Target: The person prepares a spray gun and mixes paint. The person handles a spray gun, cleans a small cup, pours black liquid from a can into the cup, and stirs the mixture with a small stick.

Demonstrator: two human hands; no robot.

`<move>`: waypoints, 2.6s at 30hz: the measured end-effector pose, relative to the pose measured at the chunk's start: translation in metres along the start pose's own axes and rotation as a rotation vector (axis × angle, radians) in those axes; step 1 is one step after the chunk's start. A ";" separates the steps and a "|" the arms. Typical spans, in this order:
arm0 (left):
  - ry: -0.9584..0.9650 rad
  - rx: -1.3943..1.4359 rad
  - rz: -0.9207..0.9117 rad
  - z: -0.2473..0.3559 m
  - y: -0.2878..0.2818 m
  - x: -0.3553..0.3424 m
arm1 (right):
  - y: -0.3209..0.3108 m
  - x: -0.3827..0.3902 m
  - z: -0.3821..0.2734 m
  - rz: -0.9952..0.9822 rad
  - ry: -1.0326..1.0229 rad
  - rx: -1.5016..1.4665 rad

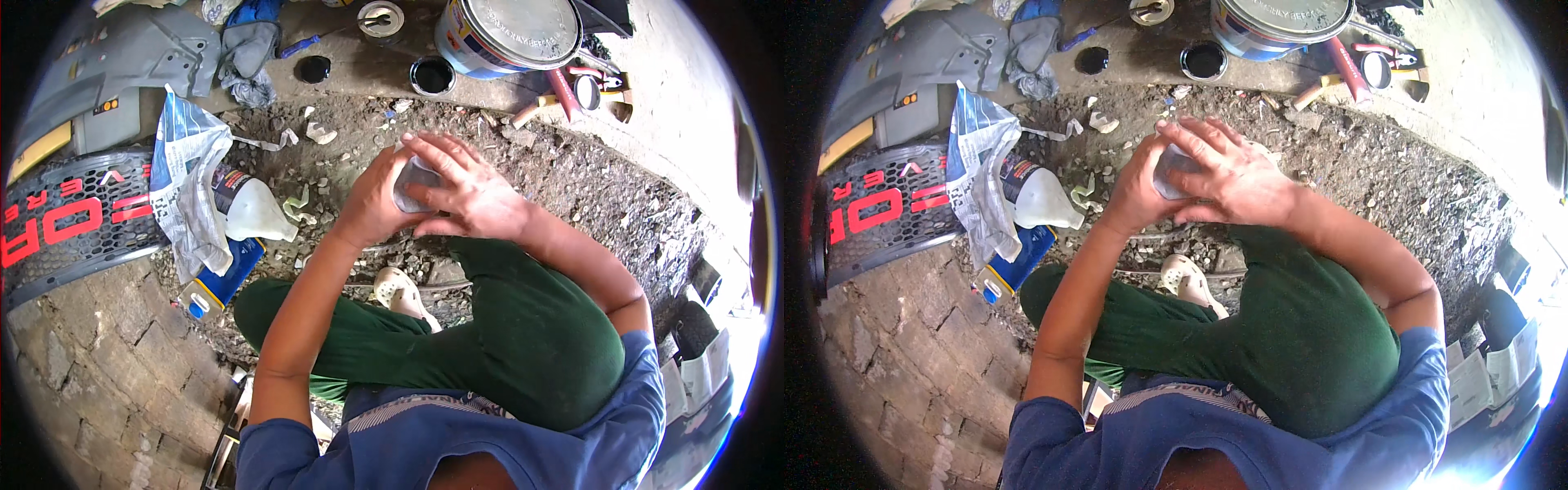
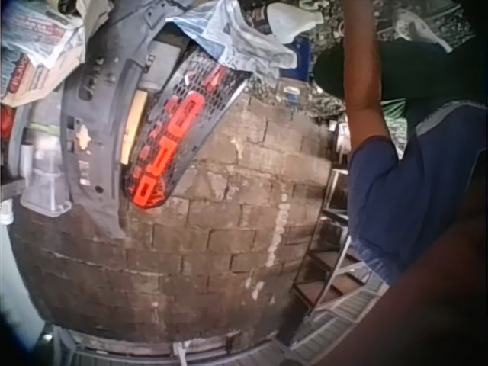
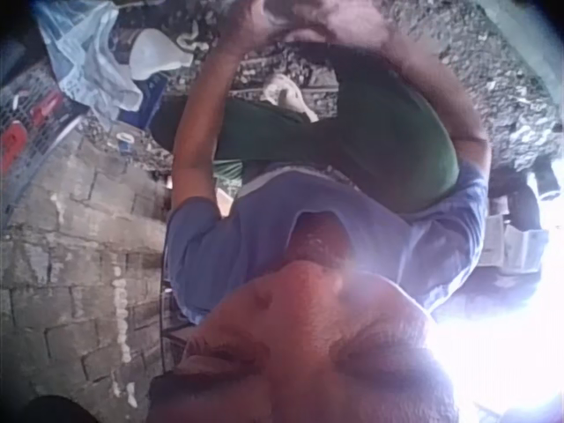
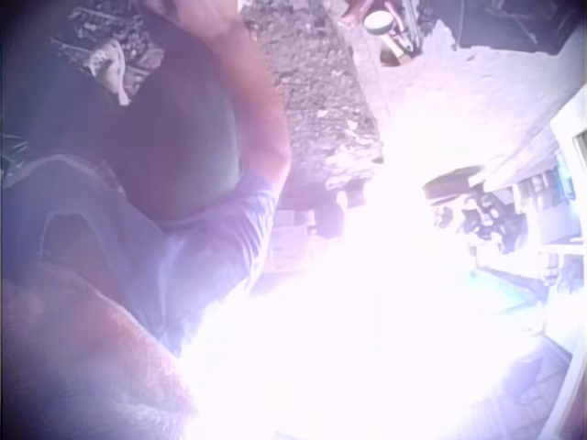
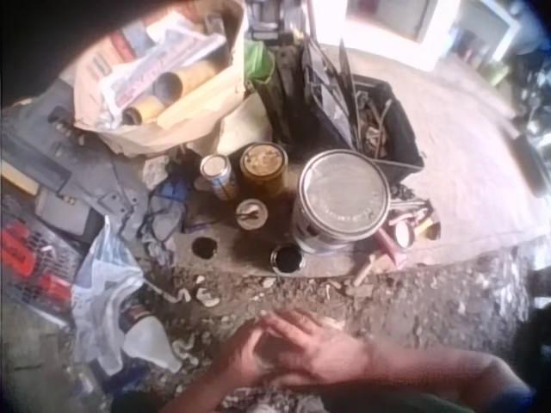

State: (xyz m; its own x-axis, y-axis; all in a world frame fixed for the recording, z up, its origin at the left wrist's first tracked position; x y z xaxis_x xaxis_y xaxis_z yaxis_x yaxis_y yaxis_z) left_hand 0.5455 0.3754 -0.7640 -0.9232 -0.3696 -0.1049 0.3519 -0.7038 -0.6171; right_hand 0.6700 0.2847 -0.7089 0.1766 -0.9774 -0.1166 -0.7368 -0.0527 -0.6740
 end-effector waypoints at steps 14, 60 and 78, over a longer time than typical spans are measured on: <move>0.008 0.060 -0.186 -0.001 -0.007 -0.009 | 0.029 0.013 0.027 0.044 -0.054 -0.099; -0.468 -0.049 0.580 0.003 -0.164 0.060 | 0.011 -0.043 0.090 0.427 0.389 -0.147; -0.394 -0.072 0.583 0.019 -0.174 0.049 | -0.123 -0.100 -0.080 0.046 0.207 -0.112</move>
State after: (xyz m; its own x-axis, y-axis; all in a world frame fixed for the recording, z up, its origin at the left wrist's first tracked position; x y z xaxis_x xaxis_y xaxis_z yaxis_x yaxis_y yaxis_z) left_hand 0.4416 0.4681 -0.6475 -0.4579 -0.8759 -0.1520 0.7485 -0.2876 -0.5975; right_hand 0.6904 0.3724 -0.5562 0.0119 -0.9998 0.0142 -0.8106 -0.0179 -0.5853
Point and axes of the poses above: each hand's wrist, its own x-axis away from the middle knuckle, its own y-axis out of the palm, z = x × y, the point moved 6 cm from there along -x, towards the middle knuckle, and after that the axes turned 7 degrees about -x, right-handed, at the moved point
